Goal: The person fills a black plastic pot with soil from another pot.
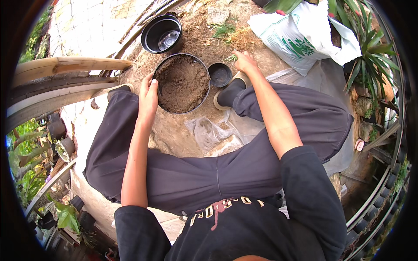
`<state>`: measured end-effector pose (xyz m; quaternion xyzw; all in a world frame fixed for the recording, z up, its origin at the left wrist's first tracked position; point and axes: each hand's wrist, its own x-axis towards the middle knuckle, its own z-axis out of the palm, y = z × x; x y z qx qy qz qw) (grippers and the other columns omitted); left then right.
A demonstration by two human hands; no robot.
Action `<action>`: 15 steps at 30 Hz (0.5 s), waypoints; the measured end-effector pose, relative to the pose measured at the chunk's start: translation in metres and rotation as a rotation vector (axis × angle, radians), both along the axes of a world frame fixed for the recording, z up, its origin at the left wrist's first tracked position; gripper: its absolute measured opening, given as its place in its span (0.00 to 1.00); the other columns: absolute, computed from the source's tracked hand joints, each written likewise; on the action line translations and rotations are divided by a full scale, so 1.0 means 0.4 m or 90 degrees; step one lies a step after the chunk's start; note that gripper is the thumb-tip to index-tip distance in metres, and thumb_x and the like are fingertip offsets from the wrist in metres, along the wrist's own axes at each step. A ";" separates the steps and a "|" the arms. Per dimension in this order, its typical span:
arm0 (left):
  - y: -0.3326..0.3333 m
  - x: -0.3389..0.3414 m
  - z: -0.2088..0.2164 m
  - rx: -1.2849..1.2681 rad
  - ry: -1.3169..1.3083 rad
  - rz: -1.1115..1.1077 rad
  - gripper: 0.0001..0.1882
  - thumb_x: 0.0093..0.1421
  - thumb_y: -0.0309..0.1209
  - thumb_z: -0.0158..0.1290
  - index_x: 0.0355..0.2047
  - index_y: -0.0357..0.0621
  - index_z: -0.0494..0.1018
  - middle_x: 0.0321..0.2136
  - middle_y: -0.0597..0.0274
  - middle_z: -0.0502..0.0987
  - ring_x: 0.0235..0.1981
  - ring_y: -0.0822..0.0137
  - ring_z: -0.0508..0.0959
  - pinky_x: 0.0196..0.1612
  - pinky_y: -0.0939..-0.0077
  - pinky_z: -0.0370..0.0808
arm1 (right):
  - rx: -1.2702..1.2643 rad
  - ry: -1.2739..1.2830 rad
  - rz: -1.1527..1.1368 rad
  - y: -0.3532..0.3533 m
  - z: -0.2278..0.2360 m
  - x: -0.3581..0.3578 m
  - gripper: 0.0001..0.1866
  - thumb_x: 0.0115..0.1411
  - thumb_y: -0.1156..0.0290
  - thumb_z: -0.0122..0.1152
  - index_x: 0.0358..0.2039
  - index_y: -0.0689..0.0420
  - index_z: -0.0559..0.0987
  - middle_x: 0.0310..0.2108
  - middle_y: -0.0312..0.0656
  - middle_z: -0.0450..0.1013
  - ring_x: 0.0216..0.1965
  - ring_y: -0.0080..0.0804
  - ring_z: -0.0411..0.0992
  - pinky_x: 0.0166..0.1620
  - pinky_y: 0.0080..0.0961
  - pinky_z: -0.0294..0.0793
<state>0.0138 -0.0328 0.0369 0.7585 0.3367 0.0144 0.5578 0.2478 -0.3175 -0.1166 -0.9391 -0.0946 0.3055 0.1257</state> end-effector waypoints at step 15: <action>-0.010 0.007 0.029 -0.057 0.035 0.004 0.28 0.78 0.39 0.45 0.72 0.38 0.62 0.68 0.52 0.68 0.71 0.64 0.64 0.73 0.69 0.56 | 0.064 -0.043 -0.046 0.041 0.017 -0.003 0.27 0.61 0.72 0.60 0.61 0.38 0.82 0.65 0.36 0.74 0.69 0.45 0.64 0.71 0.58 0.60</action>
